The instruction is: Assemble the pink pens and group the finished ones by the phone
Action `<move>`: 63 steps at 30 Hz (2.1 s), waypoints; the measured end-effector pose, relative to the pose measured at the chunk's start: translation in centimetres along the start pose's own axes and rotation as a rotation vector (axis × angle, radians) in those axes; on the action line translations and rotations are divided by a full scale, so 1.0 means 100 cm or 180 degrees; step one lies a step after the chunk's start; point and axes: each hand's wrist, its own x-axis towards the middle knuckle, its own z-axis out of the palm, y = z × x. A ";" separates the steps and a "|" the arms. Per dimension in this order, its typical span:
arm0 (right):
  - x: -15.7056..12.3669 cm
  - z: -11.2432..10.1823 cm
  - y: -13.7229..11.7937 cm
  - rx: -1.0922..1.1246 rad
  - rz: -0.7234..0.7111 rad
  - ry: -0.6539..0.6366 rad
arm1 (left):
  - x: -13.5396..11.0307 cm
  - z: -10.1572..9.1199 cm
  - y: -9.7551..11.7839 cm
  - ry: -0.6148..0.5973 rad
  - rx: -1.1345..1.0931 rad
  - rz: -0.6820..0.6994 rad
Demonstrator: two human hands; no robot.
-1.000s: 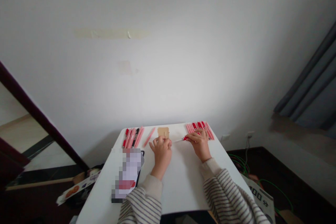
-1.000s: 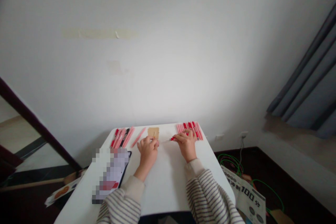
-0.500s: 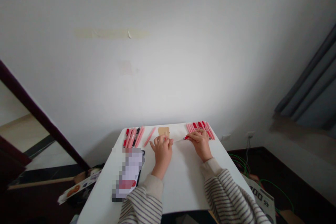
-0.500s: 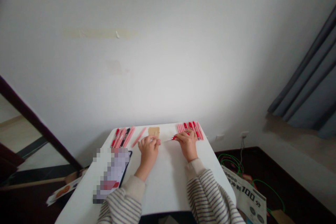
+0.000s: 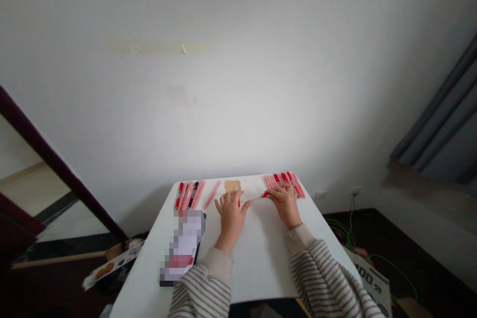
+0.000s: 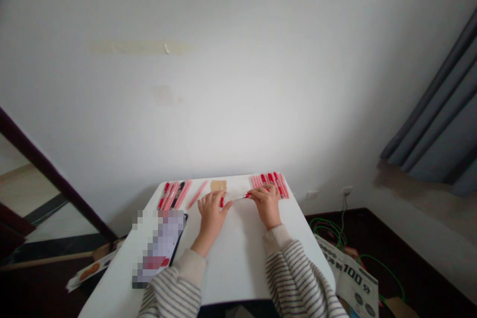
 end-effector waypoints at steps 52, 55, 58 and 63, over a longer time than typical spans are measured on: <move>-0.001 0.012 0.018 -0.0205 0.0234 0.0588 | 0.002 0.022 0.020 0.0274 0.0884 -0.0307; -0.001 0.012 0.019 -0.0219 0.0225 0.0579 | 0.004 0.024 0.022 0.0234 0.0989 -0.0306; -0.001 0.011 0.017 -0.0248 0.0220 0.0562 | 0.005 0.025 0.024 0.0178 0.1037 -0.0336; -0.001 0.009 0.013 -0.0237 0.0230 0.0546 | 0.008 0.027 0.026 0.0144 0.1057 -0.0415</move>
